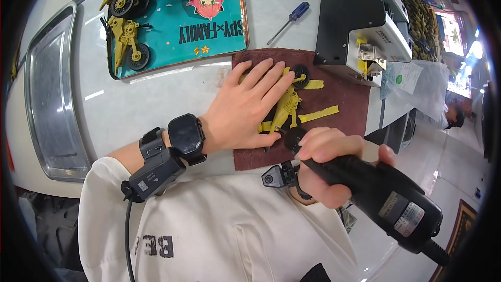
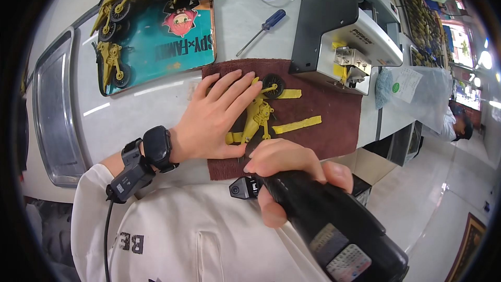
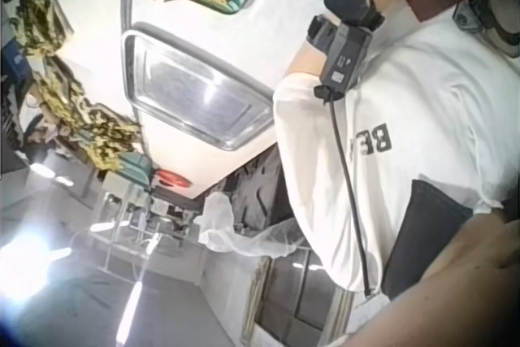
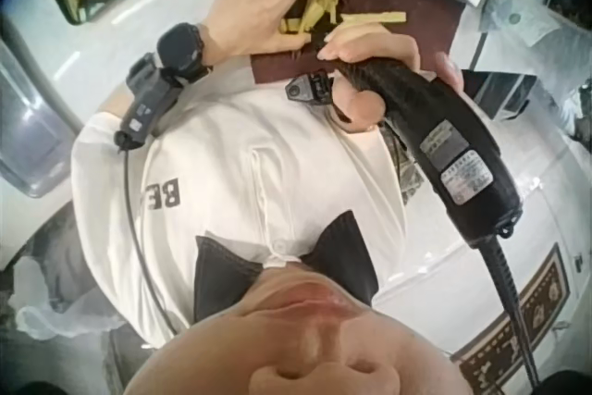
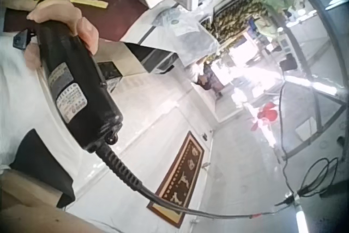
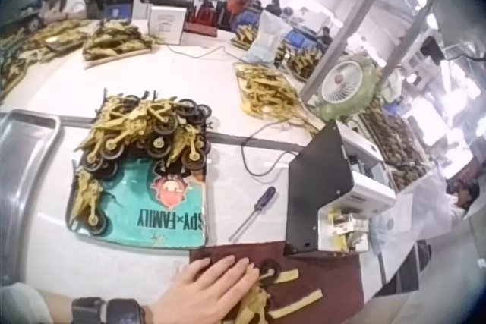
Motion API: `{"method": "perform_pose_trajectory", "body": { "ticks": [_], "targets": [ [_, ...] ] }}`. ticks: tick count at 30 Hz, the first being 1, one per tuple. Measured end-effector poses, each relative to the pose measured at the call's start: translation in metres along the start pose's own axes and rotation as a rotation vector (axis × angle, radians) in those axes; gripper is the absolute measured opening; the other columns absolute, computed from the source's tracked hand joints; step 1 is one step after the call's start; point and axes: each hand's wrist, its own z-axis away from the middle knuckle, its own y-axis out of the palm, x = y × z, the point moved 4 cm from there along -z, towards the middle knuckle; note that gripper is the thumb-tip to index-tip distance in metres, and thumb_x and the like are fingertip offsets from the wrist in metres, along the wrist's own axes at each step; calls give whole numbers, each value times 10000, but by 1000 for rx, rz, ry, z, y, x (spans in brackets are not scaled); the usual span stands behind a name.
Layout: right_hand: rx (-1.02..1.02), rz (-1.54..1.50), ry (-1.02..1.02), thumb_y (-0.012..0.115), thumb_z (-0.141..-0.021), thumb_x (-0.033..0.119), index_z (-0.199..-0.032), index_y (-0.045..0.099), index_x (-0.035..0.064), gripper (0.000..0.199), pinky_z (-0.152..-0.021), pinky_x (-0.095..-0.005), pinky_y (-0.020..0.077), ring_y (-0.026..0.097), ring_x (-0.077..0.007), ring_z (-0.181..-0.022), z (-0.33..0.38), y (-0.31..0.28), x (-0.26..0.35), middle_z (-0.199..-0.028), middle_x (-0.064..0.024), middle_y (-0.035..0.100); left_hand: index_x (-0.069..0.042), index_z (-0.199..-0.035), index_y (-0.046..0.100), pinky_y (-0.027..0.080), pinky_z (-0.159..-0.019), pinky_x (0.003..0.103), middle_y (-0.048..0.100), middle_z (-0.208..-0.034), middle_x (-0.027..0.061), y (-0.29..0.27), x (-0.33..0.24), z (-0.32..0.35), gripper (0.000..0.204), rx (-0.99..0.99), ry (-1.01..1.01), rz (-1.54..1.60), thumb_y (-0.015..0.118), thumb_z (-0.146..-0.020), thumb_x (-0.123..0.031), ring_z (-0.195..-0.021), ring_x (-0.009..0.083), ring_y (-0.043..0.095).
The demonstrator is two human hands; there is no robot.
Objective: Using a handheld power tool to clean or finish small yellow toy motorcycle models at a manufacturing workbench.
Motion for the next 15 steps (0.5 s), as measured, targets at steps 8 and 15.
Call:
{"method": "perform_pose_trajectory", "body": {
  "ticks": [8, 15],
  "targets": [
    [236, 108, 128, 724, -701, 18, -1263, 295, 95, 710, -713, -477, 455, 578, -343, -798, -7, -13, 3, -943, -245, 586, -39, -1348, 324, 236, -1023, 452, 363, -1369, 147, -1, 1, -2, 952, 16, 11, -4, 707, -541, -367, -1248, 321, 338],
    [-354, 554, -325, 414, -857, 595, -1261, 316, 100, 647, -468, -354, 438, 471, -174, -450, -67, -61, 57, -679, -81, 527, -39, -1342, 341, 219, -1028, 471, 369, -1360, 152, -5, -4, -4, 896, 32, 9, -5, 686, -605, -414, -1250, 330, 333]
  ]
}}
